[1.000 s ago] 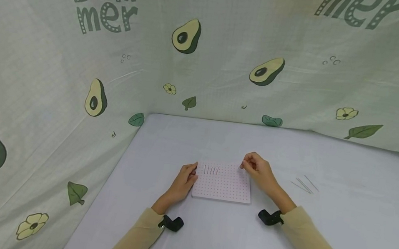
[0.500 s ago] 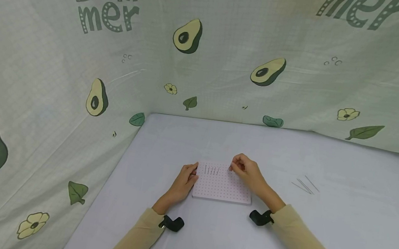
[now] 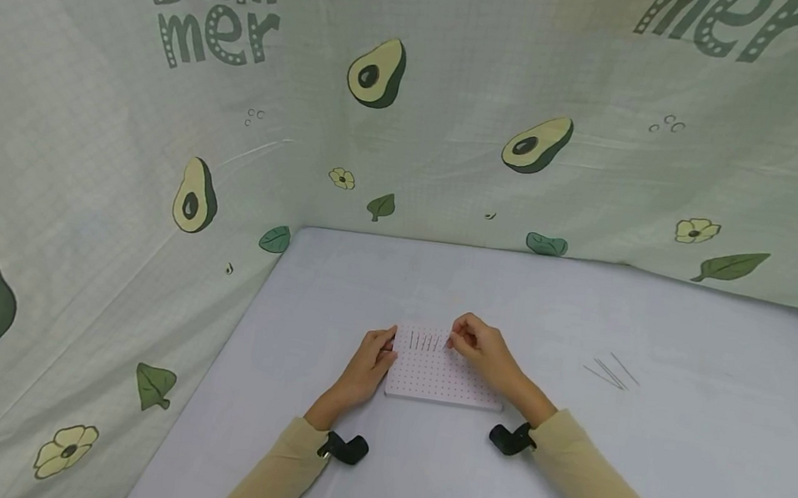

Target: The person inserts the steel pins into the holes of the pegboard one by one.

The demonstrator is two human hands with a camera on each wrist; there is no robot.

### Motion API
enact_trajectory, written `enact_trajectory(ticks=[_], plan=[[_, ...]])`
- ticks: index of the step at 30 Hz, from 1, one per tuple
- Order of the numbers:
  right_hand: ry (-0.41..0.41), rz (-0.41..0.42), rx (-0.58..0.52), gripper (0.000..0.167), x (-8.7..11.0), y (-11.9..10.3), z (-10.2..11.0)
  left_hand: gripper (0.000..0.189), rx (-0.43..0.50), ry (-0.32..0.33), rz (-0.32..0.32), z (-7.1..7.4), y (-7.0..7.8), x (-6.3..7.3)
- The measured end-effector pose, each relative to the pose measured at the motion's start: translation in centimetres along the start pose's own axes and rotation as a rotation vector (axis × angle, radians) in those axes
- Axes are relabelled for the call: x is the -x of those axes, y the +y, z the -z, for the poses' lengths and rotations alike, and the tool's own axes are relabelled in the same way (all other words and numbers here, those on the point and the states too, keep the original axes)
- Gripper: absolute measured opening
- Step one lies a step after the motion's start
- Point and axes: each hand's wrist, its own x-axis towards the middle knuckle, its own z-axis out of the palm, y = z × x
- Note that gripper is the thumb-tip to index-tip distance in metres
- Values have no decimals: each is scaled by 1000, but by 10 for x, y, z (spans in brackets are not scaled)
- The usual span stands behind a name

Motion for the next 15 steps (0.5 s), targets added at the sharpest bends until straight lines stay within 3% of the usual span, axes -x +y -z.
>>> enact_trajectory(ticks=[15], plan=[[-23,20,22,4,0,5,-6,51,0,4,0,0,0,1]])
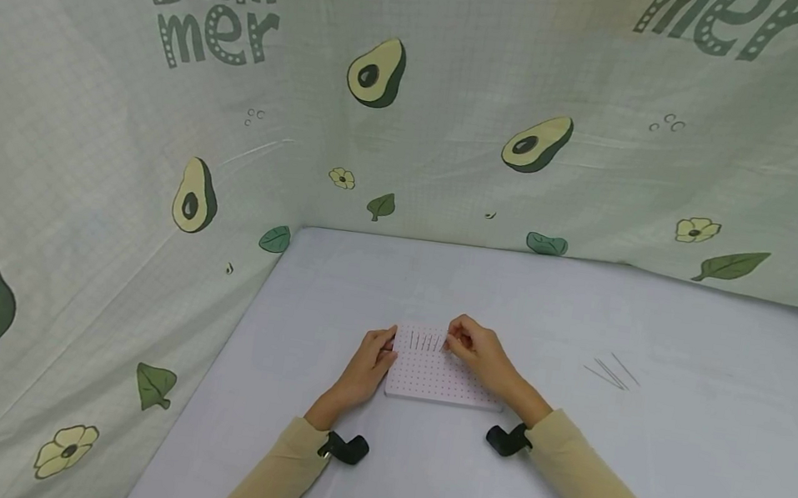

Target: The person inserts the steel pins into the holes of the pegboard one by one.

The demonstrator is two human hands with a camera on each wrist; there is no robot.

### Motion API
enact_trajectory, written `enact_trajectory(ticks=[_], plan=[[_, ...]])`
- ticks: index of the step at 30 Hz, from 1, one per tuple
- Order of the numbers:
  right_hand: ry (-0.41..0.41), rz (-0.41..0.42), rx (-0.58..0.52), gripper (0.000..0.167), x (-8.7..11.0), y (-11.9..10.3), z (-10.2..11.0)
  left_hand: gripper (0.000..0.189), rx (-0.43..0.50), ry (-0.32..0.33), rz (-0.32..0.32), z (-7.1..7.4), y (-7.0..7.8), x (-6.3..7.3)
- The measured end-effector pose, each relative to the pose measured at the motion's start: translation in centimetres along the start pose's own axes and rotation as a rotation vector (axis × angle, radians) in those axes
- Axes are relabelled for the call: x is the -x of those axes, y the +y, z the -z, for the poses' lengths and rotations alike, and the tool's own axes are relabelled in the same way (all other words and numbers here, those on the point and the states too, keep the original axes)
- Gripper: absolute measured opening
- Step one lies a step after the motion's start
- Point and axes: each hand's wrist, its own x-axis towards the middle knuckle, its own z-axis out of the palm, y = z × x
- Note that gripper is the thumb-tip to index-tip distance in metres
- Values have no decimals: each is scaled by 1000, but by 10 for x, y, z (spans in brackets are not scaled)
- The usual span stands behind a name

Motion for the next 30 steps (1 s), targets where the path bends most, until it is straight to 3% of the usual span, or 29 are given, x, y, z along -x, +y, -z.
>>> enact_trajectory(ticks=[11,21,30], plan=[[6,27,41,6,0,-2,1,51,-6,3,0,0,2,0],[-15,-31,39,5,-1,-4,2,51,-10,3,2,0,0,0],[12,-15,64,3,0,-2,-2,51,-12,2,7,0,1,0]])
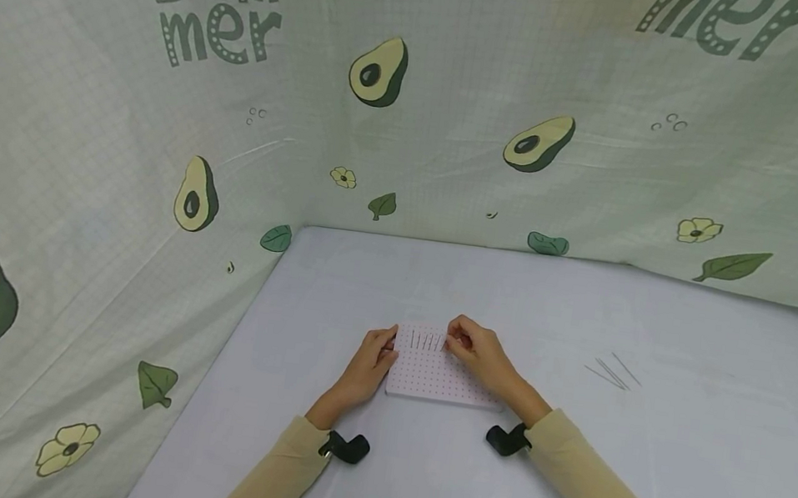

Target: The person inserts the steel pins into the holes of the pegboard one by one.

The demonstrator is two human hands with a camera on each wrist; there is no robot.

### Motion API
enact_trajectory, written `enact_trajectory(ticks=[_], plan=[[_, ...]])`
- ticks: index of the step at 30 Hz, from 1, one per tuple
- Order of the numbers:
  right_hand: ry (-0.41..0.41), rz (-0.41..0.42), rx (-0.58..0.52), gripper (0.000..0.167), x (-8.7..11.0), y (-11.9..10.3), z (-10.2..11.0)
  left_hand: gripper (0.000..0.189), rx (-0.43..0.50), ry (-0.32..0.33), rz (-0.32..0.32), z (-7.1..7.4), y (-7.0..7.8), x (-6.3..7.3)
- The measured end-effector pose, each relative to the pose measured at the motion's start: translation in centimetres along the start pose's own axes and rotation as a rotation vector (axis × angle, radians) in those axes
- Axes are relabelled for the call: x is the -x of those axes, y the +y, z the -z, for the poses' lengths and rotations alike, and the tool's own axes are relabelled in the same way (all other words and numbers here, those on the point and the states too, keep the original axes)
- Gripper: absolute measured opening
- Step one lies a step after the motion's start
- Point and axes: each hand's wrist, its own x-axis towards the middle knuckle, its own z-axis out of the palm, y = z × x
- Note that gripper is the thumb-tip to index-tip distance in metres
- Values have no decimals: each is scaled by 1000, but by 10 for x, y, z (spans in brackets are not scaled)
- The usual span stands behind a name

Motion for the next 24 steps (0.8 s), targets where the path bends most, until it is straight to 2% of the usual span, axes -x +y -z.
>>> enact_trajectory(ticks=[10,24], plan=[[5,-4,33,4,0,-2,-2,51,-17,1,1,-1,-4,-1],[10,-36,10,7,2,1,1,51,-3,1,-5,0,-1,0]])
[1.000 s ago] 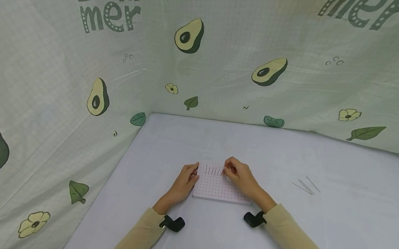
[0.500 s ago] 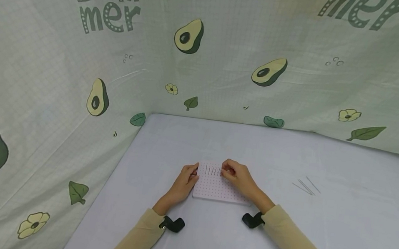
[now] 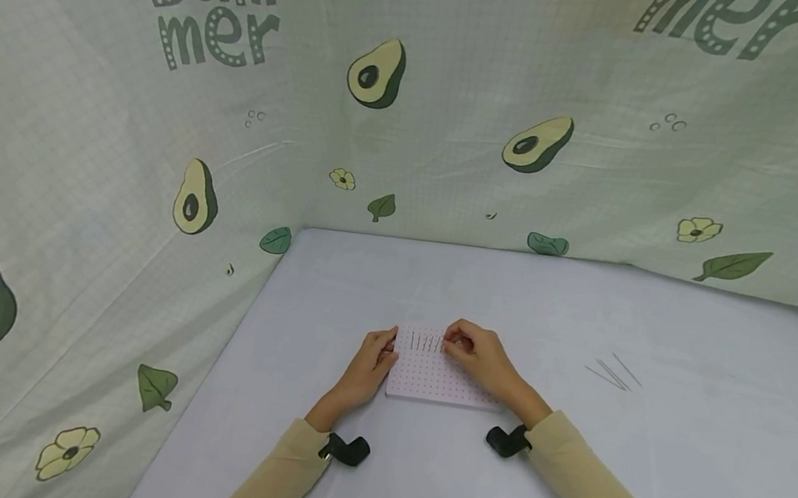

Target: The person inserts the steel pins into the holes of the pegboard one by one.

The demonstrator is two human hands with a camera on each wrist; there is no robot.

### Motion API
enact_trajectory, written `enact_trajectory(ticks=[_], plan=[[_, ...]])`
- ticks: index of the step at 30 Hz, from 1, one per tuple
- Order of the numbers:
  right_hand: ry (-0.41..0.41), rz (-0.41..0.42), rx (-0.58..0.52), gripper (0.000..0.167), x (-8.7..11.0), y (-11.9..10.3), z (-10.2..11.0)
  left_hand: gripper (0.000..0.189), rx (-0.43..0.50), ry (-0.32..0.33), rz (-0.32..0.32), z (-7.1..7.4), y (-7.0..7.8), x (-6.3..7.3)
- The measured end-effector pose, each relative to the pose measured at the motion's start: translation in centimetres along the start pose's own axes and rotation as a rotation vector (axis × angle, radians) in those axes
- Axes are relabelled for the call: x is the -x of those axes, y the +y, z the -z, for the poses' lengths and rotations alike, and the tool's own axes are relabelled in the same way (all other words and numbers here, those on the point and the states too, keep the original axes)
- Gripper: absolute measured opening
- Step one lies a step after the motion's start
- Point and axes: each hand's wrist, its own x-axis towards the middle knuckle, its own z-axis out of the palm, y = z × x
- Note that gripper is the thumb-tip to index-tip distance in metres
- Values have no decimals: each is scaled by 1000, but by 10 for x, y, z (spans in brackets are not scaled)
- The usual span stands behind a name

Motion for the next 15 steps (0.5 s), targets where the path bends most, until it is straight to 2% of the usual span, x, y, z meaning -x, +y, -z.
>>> enact_trajectory(ticks=[15], plan=[[51,-20,26,8,5,11,22,51,-1,-7,-8,0,-1,0]])
